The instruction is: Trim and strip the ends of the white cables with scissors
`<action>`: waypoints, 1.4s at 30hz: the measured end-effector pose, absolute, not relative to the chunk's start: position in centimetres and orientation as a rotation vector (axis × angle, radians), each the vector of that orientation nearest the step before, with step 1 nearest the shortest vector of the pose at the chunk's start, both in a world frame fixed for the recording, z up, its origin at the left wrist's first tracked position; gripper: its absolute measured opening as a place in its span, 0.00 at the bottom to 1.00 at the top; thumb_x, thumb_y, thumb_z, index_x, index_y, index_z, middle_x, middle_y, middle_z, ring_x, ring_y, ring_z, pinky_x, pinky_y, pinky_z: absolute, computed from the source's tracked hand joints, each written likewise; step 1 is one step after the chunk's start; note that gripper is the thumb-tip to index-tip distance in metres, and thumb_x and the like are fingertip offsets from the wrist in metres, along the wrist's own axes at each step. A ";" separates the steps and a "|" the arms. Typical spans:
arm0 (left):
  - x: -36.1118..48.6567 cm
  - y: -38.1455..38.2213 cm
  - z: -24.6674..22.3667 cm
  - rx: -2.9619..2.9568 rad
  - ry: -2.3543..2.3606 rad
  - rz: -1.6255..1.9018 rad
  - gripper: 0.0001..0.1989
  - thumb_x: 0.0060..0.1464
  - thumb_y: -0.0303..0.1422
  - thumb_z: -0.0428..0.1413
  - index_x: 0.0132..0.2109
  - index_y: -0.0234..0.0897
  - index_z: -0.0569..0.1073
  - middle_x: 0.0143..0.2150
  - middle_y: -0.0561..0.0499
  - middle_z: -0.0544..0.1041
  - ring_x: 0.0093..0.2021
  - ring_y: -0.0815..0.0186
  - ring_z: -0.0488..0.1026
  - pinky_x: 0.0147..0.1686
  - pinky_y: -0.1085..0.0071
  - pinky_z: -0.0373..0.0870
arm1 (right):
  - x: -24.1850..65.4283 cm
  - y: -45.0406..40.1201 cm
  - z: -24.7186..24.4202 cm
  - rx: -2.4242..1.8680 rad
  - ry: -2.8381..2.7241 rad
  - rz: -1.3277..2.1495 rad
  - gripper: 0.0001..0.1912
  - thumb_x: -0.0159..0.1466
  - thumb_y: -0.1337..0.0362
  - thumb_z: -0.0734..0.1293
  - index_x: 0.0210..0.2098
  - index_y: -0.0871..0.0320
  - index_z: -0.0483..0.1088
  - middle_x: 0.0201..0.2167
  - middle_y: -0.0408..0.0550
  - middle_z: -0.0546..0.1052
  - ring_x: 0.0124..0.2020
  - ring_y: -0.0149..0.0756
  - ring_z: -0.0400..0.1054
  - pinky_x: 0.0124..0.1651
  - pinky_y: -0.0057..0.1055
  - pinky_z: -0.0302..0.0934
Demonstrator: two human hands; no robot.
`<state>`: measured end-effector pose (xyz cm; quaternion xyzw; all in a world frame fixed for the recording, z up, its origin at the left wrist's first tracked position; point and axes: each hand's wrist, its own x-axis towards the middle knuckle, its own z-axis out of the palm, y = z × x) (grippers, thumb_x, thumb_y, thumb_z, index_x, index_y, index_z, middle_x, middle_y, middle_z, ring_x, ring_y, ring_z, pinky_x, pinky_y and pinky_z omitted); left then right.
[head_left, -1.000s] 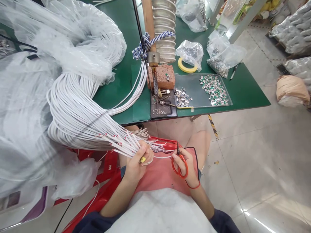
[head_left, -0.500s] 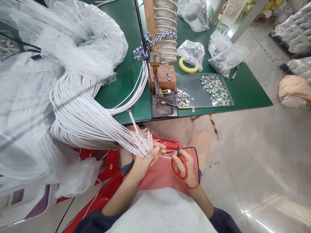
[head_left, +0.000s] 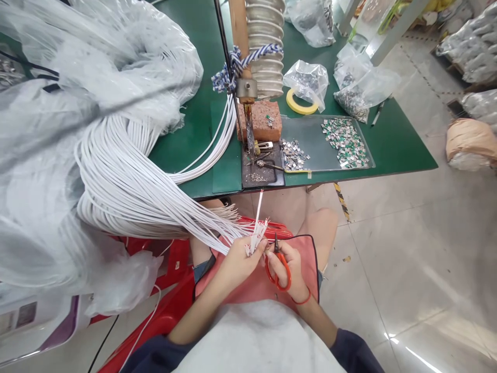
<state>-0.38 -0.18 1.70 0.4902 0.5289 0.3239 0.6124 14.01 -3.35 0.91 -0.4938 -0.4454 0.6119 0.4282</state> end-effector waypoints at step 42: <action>-0.9 0.4 0.8 1.129 1.270 0.756 0.16 0.60 0.41 0.51 0.29 0.35 0.70 0.23 0.53 0.72 0.22 0.69 0.68 0.26 0.72 0.64 | 15.7 -4.3 0.2 -1.338 -1.650 1.308 0.19 0.59 0.50 0.69 0.29 0.62 0.71 0.19 0.39 0.60 0.21 0.28 0.50 0.24 0.26 0.51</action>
